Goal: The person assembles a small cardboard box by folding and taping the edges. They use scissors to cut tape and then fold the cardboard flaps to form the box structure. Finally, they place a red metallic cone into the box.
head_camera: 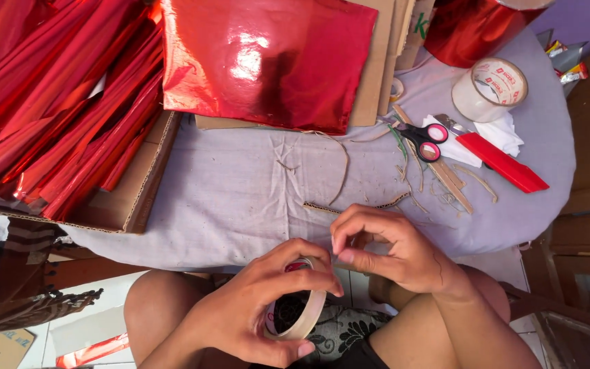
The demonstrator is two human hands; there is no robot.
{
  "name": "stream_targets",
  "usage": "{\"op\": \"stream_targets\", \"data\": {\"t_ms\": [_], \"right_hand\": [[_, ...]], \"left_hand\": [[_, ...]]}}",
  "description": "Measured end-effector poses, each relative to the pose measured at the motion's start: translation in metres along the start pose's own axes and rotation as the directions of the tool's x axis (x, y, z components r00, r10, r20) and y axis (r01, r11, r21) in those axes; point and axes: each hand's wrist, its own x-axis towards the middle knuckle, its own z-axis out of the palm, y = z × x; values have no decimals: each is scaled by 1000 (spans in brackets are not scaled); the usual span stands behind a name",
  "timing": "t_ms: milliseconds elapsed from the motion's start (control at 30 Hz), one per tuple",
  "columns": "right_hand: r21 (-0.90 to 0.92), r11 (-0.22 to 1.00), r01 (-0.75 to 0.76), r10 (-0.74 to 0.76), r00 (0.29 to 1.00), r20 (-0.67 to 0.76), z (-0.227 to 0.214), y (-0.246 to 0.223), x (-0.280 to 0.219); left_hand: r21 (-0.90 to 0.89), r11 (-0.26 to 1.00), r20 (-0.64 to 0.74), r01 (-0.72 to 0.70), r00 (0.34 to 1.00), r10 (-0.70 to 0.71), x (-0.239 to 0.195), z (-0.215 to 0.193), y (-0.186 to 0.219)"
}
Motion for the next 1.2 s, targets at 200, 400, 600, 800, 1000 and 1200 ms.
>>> {"op": "stream_targets", "data": {"t_ms": [200, 400, 600, 800, 1000, 1200], "right_hand": [[217, 976, -17, 44, 991, -123, -6, 7, -15], [19, 996, -83, 84, 944, -318, -3, 12, -18], [-123, 978, -169, 135, 959, -248, 13, -1, -3], [-496, 868, 12, -66, 994, -91, 23, 8, 12], [-665, 730, 156, -175, 984, 39, 36, 8, 29], [-842, 535, 65, -228, 971, -69, 24, 7, 30]], "left_hand": [[14, 993, -62, 115, 992, -114, -1, 7, 3], [-27, 929, -230, 369, 902, -365, -11, 25, 16], [193, 859, -208, 474, 876, -436, -36, 42, -4], [96, 830, -174, 550, 830, -530, -41, 39, -2], [107, 806, -186, 583, 808, -559, -46, 45, -16], [63, 841, -208, 537, 832, -515, -47, 45, -21]]}}
